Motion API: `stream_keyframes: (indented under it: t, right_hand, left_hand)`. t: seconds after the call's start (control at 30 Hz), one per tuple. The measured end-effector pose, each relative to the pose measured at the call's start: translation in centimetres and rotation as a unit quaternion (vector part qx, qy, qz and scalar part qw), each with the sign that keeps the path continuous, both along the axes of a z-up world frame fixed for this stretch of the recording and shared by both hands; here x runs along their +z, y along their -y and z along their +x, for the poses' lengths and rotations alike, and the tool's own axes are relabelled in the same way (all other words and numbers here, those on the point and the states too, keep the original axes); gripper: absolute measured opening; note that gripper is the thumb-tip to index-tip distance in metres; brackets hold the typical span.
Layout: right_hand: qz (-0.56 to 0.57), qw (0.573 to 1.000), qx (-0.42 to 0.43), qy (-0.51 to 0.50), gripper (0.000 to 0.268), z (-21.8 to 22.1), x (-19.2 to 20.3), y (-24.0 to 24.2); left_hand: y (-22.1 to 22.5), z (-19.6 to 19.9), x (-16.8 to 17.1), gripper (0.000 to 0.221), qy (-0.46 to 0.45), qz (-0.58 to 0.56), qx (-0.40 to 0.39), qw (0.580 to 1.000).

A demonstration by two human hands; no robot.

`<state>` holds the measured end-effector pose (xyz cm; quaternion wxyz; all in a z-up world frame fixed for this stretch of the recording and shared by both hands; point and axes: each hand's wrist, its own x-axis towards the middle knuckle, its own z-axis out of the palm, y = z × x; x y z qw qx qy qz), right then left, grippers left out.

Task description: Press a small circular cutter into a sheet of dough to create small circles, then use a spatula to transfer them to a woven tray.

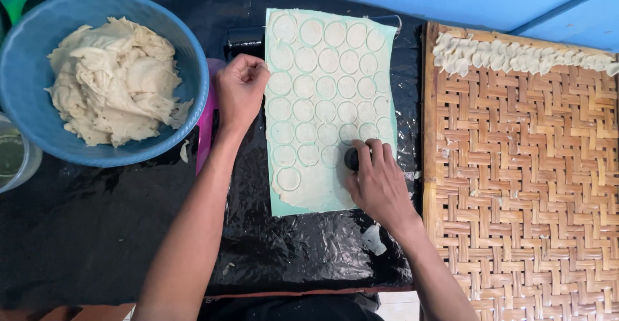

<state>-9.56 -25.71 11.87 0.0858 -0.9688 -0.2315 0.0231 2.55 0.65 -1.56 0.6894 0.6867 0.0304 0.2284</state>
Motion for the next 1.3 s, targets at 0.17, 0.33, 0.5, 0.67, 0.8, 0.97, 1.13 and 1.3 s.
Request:
stream_keyframes:
  t: [0.17,0.33,0.5,0.67,0.8,0.97,1.13,1.3]
  right_hand:
    - [0.002,1.0,0.002,0.002,0.058,0.2,0.1,-0.1]
    - [-0.009,1.0,0.001,-0.01,0.057,0.3,-0.1,-0.1]
    - [0.028,0.999,-0.016,0.007,0.065,0.2,-0.2,-0.4]
    - [-0.031,0.996,-0.082,0.032,0.062,0.5,-1.7,-0.6]
    - [-0.162,0.974,-0.146,-0.053,0.054,0.9,-3.5,-0.4]
    - [-0.139,0.988,-0.067,0.012,0.049,1.3,-3.7,0.3]
    - [-0.179,0.975,-0.13,0.038,0.048,1.1,-4.2,-0.5]
    - [-0.144,0.98,-0.128,0.055,0.046,0.8,-3.8,-0.8]
  left_hand:
    - [0.0,0.0,-0.1,0.006,-0.009,0.001,0.001,1.0]
    - [0.0,0.0,0.0,0.006,-0.012,0.002,-0.001,1.0]
    - [0.0,0.0,-0.1,0.006,-0.01,-0.014,-0.013,1.0]
    - [0.0,-0.2,0.6,0.006,-0.023,-0.008,-0.015,1.0]
    - [0.0,-0.2,0.5,0.007,-0.019,-0.002,-0.008,1.0]
    - [0.1,-0.1,0.3,0.007,-0.026,-0.004,-0.004,1.0]
    - [0.1,0.1,0.5,0.007,-0.027,0.005,0.005,1.0]
    - [0.0,-0.1,0.2,0.008,-0.015,-0.011,-0.009,1.0]
